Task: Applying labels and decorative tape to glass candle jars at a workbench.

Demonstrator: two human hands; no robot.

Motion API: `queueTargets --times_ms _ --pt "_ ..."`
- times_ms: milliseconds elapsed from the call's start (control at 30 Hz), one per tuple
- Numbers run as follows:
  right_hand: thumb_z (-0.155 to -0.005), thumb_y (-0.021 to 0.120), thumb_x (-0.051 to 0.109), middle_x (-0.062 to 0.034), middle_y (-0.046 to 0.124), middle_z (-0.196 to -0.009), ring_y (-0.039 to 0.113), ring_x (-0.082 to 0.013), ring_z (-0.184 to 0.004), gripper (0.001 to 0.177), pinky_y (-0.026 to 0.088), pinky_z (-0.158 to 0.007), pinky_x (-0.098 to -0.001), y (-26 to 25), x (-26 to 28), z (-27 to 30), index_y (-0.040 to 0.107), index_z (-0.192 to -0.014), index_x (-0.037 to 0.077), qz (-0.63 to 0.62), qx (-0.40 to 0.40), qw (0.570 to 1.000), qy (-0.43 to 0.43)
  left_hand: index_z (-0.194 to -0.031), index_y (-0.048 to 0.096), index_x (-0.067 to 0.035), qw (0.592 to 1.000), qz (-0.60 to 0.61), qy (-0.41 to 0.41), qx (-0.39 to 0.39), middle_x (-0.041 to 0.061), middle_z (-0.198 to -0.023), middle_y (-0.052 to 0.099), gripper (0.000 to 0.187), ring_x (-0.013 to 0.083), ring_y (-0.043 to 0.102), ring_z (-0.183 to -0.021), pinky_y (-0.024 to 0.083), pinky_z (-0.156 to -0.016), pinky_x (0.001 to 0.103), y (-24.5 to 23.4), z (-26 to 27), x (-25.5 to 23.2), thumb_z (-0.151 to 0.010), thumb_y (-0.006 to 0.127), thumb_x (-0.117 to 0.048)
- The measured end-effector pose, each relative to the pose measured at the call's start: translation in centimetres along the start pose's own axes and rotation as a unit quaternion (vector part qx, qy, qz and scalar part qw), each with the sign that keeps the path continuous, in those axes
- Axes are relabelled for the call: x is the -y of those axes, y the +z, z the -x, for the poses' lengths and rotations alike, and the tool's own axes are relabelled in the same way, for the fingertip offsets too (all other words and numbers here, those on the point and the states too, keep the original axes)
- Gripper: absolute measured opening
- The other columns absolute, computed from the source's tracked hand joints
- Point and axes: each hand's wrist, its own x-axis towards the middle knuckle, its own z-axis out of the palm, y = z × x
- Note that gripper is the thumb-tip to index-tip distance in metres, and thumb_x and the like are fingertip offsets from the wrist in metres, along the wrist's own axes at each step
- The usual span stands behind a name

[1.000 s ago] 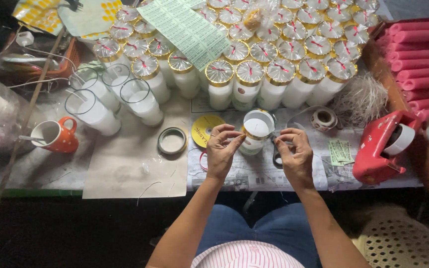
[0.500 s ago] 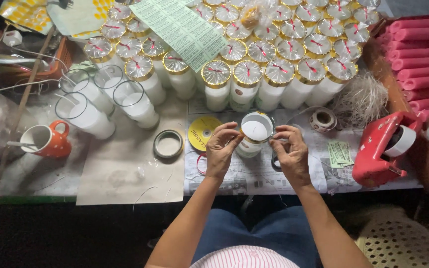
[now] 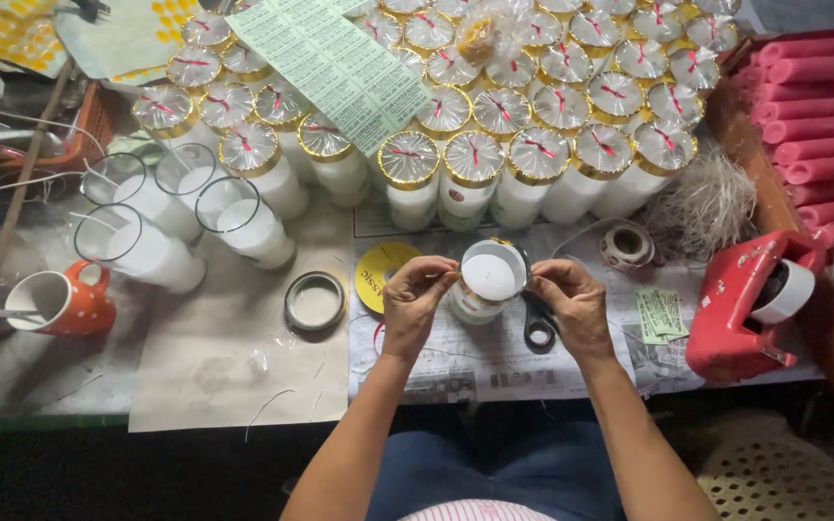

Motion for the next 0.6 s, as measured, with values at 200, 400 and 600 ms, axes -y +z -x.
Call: queueTargets --times_ms 200,400,600 --pt "-0.086 0.078 -0.007 -0.0099 0.074 -0.092 0.074 -0.0230 -0.085 0.014 0.061 -0.069 -0.0307 2.0 5.4 3.9 0.076 -0.092 0.005 0.228 -0.043 0.945 -0.229 -0.089 0.076 -0.009 0.969 -0.188 0.161 0.004 0.007 -0.088 0.074 0.012 0.0204 0.074 -0.083 0.062 -0.070 0.029 -0.9 2.6 -1.2 -0.083 0.082 0.000" --pt "-0.080 0.084 -0.002 -0.0104 0.077 -0.104 0.076 -0.0260 -0.093 0.028 0.063 -0.079 -0.0352 3.6 5.8 3.2 0.080 -0.106 0.006 0.304 0.016 0.887 -0.348 -0.108 0.078 -0.014 0.882 -0.286 0.366 0.084 0.004 -0.109 0.076 0.023 0.0252 0.070 -0.099 0.060 -0.085 0.034 -0.1 1.9 -2.1 -0.086 0.080 -0.007" --pt "-0.093 0.074 0.019 0.0096 0.067 -0.084 0.068 -0.0160 -0.073 0.003 0.058 -0.064 -0.0301 3.4 6.6 1.9 0.073 -0.094 0.022 0.488 0.090 0.801 -0.334 -0.091 0.069 -0.026 0.786 -0.470 0.367 0.161 -0.008 -0.087 0.061 0.010 0.0189 0.054 -0.094 0.047 -0.078 0.032 -0.3 0.3 -2.6 -0.098 0.063 -0.023"
